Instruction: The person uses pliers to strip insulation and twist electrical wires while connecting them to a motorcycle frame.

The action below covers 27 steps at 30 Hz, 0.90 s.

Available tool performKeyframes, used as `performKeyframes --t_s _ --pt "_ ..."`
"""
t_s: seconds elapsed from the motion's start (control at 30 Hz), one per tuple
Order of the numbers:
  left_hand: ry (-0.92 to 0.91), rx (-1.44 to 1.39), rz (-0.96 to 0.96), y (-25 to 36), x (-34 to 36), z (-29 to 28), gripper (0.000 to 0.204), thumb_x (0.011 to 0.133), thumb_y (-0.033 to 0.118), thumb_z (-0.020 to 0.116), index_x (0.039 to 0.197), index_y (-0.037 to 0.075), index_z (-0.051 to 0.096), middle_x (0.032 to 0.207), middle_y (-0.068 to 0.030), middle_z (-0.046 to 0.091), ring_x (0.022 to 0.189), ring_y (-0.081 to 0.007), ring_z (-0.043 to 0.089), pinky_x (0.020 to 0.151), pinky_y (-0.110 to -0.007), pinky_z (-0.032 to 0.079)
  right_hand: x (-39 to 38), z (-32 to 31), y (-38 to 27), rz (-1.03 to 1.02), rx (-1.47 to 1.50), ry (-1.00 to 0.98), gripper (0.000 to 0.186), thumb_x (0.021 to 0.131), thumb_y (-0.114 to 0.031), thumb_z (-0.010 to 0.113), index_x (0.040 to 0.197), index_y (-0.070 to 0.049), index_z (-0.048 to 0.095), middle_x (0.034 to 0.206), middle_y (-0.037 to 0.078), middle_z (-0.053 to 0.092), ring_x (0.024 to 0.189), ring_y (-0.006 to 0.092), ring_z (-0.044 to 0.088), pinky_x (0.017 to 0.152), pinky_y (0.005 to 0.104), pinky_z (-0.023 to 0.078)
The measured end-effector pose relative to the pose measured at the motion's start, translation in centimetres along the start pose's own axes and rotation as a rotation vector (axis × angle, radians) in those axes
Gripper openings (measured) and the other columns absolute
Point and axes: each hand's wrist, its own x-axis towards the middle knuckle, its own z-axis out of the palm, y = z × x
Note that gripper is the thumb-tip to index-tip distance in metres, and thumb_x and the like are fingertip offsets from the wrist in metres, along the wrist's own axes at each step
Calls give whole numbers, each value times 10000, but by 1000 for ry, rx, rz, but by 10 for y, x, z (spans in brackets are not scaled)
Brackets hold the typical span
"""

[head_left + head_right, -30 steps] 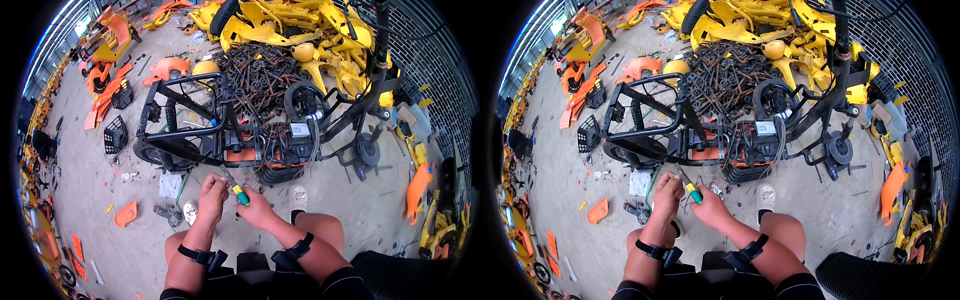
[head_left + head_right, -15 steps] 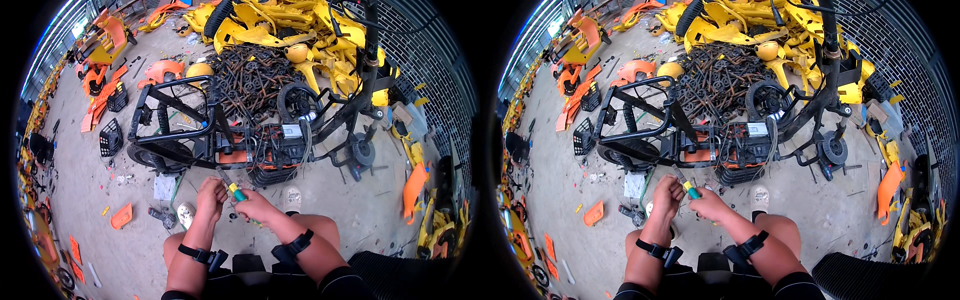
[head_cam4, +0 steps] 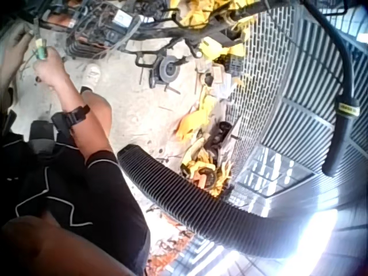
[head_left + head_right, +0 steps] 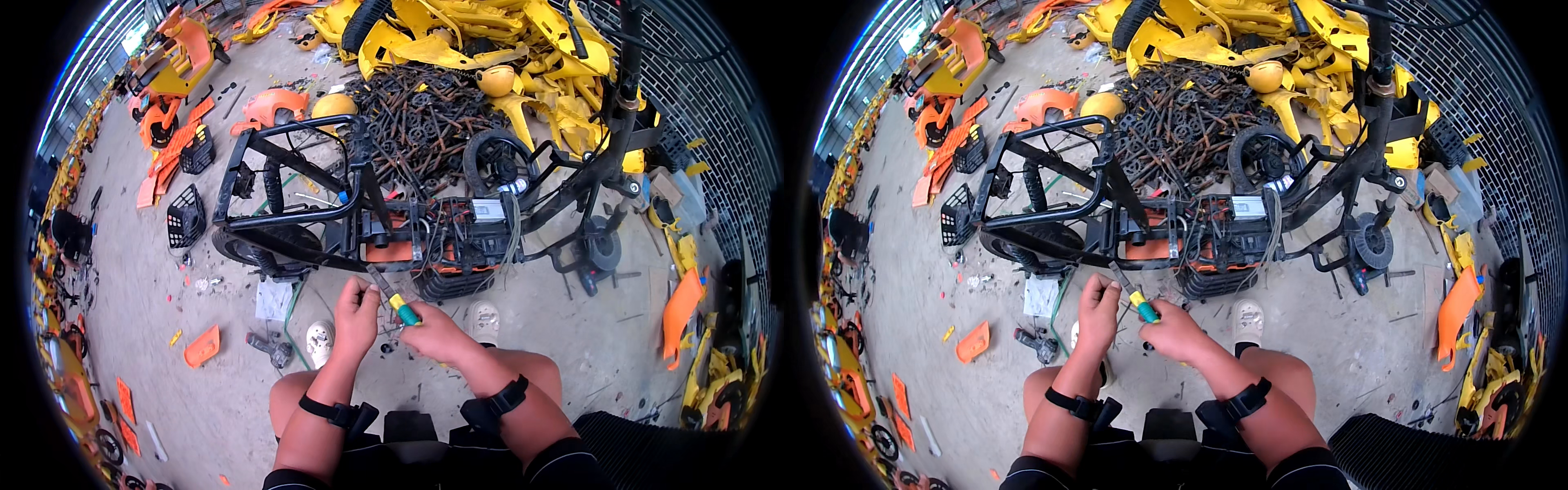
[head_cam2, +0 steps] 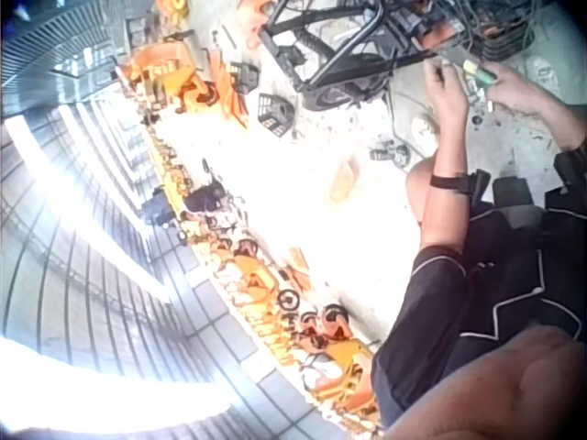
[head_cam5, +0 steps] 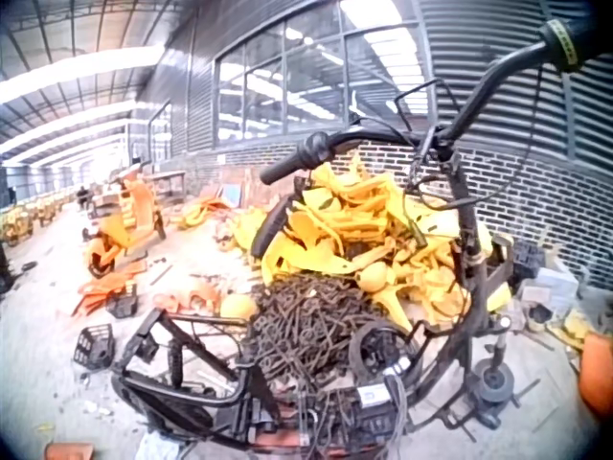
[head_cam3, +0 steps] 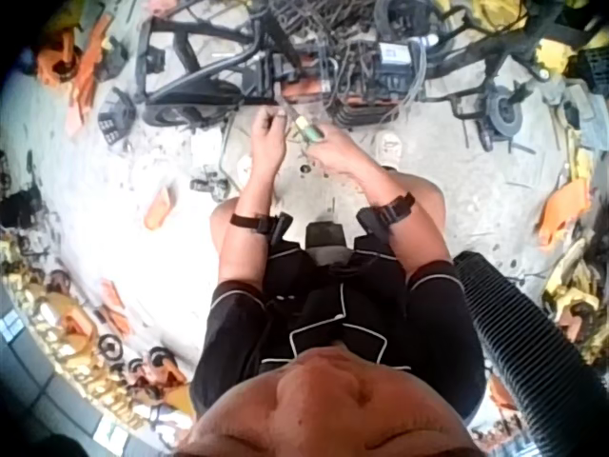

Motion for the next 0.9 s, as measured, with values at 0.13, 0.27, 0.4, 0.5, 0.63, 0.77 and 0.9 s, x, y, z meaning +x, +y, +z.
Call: performKeyframes --t_s 0.13,0.27,0.4,0.5,0.63,0.77,0.9 --pt "-5 -358 -242 6 5 -6 135 966 93 565 853 80 493 665 52 417 531 -32 345 465 -229 269 11 -2 2 266 563 -392 388 796 -177 612 1138 -1 566 826 140 642 659 262 646 597 381 500" --pt "30 -204 -170 -6 11 -9 141 965 91 571 848 74 494 684 48 431 572 -37 360 498 -230 297 15 7 -2 -121 -5 15 298 810 -107 595 1086 6 577 753 34 561 538 118 542 475 300 444" --pt "31 -54 -60 0 11 -15 155 967 87 571 837 54 494 707 40 456 662 -46 394 574 -233 359 16 -5 -19 283 534 -352 332 791 -126 610 1099 -7 579 763 88 609 576 169 599 518 337 473" --pt "38 48 25 6 11 -15 157 959 87 578 837 42 492 694 26 468 654 -55 406 568 -249 370 19 -6 -19 266 496 -341 333 787 -130 612 1095 -9 578 759 95 615 586 177 610 525 339 478" --pt "67 239 38 3 10 -14 163 941 88 591 832 24 489 653 -19 478 618 -77 422 548 -281 384 23 9 -6 83 133 -123 320 780 -137 614 1065 2 572 727 59 588 542 155 569 484 330 450" --pt "64 307 84 7 7 -18 170 959 79 572 827 20 483 678 -13 486 638 -82 432 563 -277 388 24 8 -18 267 457 -288 309 788 -102 596 1074 5 555 726 62 565 523 148 540 455 325 427" --pt "73 403 229 7 4 -21 161 923 92 612 828 16 508 677 -79 519 594 -127 460 549 -307 401 19 5 -21 294 662 -388 327 780 -79 595 1093 -2 546 746 67 567 561 150 557 491 311 445"
